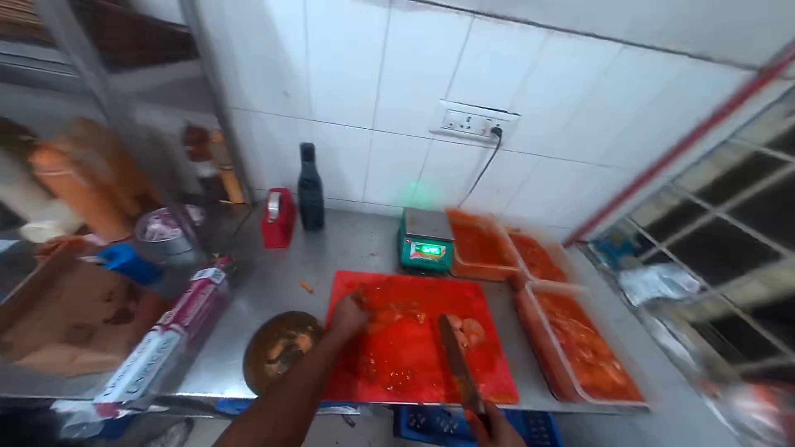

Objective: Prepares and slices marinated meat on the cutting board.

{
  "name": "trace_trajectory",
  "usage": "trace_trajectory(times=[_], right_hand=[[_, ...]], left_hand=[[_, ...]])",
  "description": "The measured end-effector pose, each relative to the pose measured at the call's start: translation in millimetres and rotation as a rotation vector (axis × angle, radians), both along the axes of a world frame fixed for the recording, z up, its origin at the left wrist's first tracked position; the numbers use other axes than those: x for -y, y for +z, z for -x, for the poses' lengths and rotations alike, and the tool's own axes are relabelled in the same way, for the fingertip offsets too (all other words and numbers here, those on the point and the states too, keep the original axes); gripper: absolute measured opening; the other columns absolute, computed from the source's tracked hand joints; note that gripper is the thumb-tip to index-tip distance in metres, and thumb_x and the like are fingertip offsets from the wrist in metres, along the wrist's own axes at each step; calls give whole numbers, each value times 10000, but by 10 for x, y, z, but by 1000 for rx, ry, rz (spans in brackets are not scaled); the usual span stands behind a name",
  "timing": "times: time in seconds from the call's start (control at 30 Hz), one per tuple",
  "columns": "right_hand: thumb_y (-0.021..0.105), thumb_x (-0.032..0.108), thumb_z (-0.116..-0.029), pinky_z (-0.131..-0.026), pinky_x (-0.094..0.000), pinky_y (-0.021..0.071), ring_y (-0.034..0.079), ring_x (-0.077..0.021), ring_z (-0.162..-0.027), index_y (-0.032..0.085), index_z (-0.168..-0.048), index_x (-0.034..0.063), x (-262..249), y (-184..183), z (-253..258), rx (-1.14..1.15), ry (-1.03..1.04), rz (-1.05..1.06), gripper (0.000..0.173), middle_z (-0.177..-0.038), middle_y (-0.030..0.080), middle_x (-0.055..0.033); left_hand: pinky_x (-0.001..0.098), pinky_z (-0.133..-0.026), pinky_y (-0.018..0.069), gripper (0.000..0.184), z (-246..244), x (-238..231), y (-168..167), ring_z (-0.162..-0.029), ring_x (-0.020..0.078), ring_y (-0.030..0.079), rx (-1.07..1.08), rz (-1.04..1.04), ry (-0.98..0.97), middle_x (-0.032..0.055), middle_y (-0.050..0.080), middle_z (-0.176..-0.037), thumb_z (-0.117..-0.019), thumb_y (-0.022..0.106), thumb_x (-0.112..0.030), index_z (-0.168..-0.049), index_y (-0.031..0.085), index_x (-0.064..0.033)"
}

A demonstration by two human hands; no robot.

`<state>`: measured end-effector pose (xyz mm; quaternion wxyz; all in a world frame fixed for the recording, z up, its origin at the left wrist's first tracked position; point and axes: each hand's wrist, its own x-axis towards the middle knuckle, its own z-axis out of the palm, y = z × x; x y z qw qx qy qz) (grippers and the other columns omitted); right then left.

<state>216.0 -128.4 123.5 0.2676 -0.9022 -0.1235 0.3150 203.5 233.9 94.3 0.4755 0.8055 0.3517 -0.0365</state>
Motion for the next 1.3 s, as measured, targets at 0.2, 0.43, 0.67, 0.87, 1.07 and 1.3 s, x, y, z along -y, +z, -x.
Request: trace_trajectory(times=[0.2,0.43,0.67,0.87,1.07,1.3], right_hand=[[519,396,-1067,-646,-467,558,653,-262,-677,542,-1338,81,-398,38,54,-126,43,19,416,-897,659,-131],[451,372,-1086,-593,-424,562,641,-238,-621,476,-1396,99,-728,-85,-306,-146,38,114,415,-905,640,-128],[438,336,-1085,-710,-477,587,705,-290,-777,450,-1412,103,-789,184,-157,-59,119,152,401,-991,669,-155],[464,308,-1065,-861,-515,580,723,-327,-995,447,-1405,99,-866,124,139,9,183,250,400,-1050,706,-156],[497,217,-1020,-874,-513,590,729,-325,-1045,403,-1427,112,-1065,115,183,51,190,387,431,-1121,711,-146],[451,243,-1061,-872,-528,586,727,-347,-1039,400,-1450,103,-950,211,228,42,205,447,416,-1120,709,-166]], left_hand=[[536,-1026,525,566,112,158,38,-1172,320,664,-112,33,-97,174,687,-1255,-880,759,-222,-1394,583,-61],[487,-901,604,565,122,688,15,-998,290,728,-231,96,-270,189,696,-1182,-862,768,-278,-1339,600,-26],[503,-1006,546,538,-65,664,81,-1134,299,689,-181,0,-200,171,699,-1224,-910,736,-320,-1359,605,-54],[453,-954,582,443,-127,788,-62,-1048,247,719,-113,68,-74,138,726,-1146,-896,762,-271,-1267,665,-48],[477,-969,564,432,-193,841,3,-1069,258,709,-198,-33,-104,126,731,-1128,-879,771,-319,-1206,687,-50],[495,-981,554,411,-198,872,48,-1103,291,699,-218,-94,-164,151,726,-1143,-900,752,-330,-1190,695,-43]])
